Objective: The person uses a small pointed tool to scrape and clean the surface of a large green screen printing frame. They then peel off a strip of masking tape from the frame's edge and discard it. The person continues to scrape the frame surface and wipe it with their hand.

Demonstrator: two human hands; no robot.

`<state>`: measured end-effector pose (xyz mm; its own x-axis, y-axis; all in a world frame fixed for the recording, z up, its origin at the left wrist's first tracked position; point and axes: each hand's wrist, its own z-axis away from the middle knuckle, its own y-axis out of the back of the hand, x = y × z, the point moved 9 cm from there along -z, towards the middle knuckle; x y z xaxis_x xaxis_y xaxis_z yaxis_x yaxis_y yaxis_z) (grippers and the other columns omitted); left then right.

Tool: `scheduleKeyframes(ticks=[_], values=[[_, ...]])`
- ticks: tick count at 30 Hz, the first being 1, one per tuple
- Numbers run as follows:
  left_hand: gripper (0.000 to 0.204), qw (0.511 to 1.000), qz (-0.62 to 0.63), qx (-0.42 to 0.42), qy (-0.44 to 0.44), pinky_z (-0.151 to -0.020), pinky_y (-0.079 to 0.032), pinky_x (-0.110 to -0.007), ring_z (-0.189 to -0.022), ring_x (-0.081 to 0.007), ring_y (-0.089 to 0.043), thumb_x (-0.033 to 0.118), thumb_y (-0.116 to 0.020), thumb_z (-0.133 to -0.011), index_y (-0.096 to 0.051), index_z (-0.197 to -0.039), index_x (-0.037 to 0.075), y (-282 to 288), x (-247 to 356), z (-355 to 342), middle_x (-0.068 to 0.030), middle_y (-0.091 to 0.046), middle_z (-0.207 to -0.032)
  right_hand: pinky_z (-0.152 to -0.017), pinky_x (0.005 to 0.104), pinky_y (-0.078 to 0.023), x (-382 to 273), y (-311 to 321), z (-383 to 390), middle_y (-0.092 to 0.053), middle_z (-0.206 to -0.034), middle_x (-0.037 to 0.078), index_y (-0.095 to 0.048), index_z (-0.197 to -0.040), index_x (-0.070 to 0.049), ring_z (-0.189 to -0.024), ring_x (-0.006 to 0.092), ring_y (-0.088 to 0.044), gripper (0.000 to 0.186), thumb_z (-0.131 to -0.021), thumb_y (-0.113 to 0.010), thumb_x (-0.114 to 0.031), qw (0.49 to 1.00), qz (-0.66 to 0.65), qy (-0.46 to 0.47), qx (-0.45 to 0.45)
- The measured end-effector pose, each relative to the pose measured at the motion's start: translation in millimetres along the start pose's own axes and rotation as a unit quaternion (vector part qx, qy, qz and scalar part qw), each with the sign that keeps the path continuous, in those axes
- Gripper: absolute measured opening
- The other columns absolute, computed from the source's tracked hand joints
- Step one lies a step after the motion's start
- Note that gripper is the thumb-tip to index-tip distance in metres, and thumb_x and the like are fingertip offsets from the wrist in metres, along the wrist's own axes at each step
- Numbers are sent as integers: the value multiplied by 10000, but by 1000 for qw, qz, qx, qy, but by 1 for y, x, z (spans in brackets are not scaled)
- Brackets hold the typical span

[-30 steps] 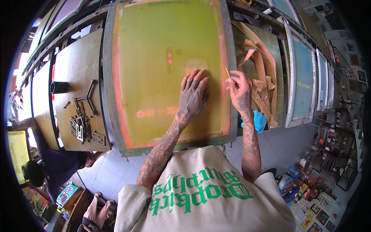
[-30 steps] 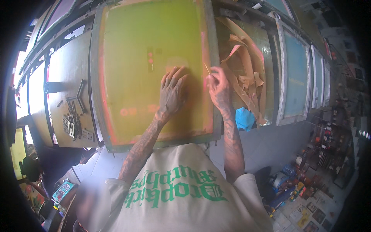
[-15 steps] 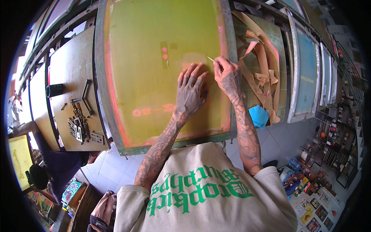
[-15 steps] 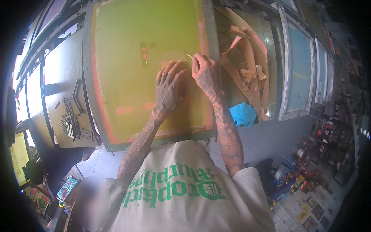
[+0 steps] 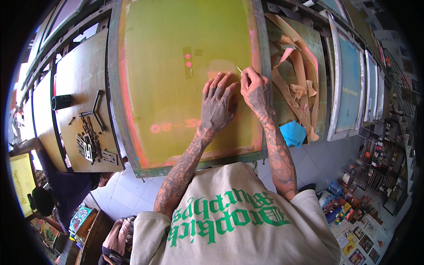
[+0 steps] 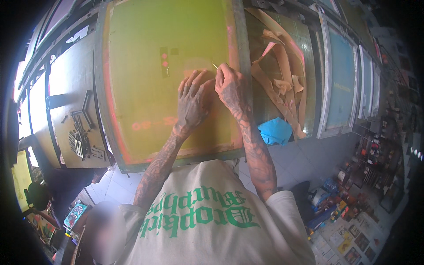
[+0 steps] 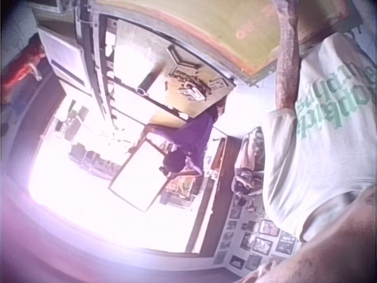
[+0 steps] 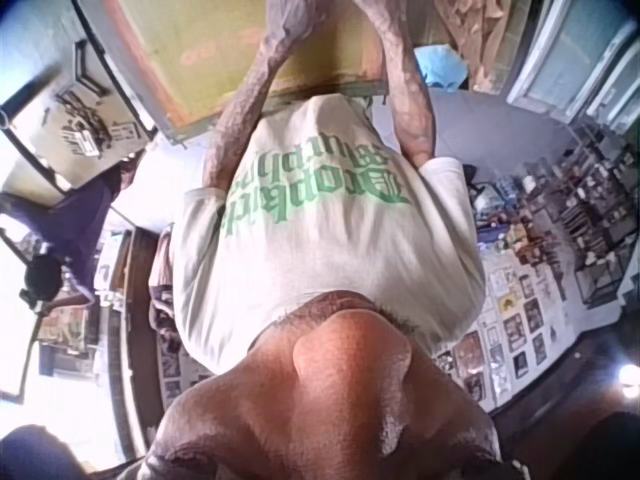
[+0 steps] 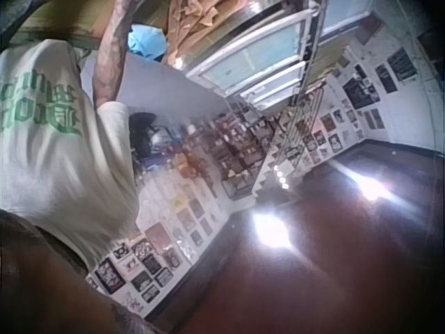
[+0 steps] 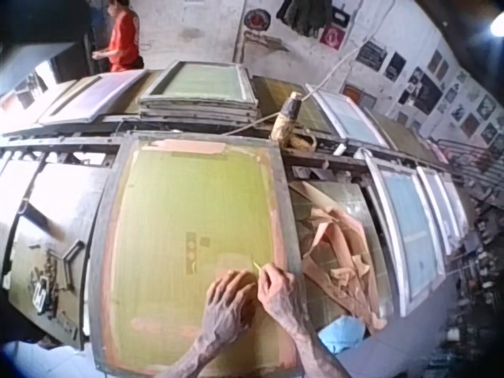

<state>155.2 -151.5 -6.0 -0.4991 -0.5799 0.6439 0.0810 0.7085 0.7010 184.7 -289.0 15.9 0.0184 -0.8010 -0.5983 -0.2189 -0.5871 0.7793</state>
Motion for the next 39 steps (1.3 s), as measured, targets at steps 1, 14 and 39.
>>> scheduleKeyframes(ticks=[1,14,39], values=[[489,1000,3,3,1,-1212,-276,-510,-1478,-319,-375,127,-701,-850,-590,-1325,102,0,0,0,-111,-473,-1528,-583,476,-495,1,-1,-1,-659,-766,201,-577,-902,-31,-723,416,-662,96,-957,-640,-78,1000,5,-9,1],[487,1000,3,8,-8,-1208,-281,-511,-1471,-322,-382,130,-697,-854,-585,-1327,97,1,0,1,-119,-472,-1523,-600,483,-507,-1,-1,-2,-650,-753,204,-569,-880,-25,-736,412,-667,120,-927,-662,-84,1000,6,-26,-1],[606,999,19,28,-7,-1219,-266,-503,-1478,-323,-372,80,-753,-734,-606,-1321,105,1,-1,1,-101,-477,-1529,-596,488,-506,1,-9,2,-654,-751,196,-574,-875,-28,-727,417,-666,125,-965,-630,-96,999,0,-17,40]])
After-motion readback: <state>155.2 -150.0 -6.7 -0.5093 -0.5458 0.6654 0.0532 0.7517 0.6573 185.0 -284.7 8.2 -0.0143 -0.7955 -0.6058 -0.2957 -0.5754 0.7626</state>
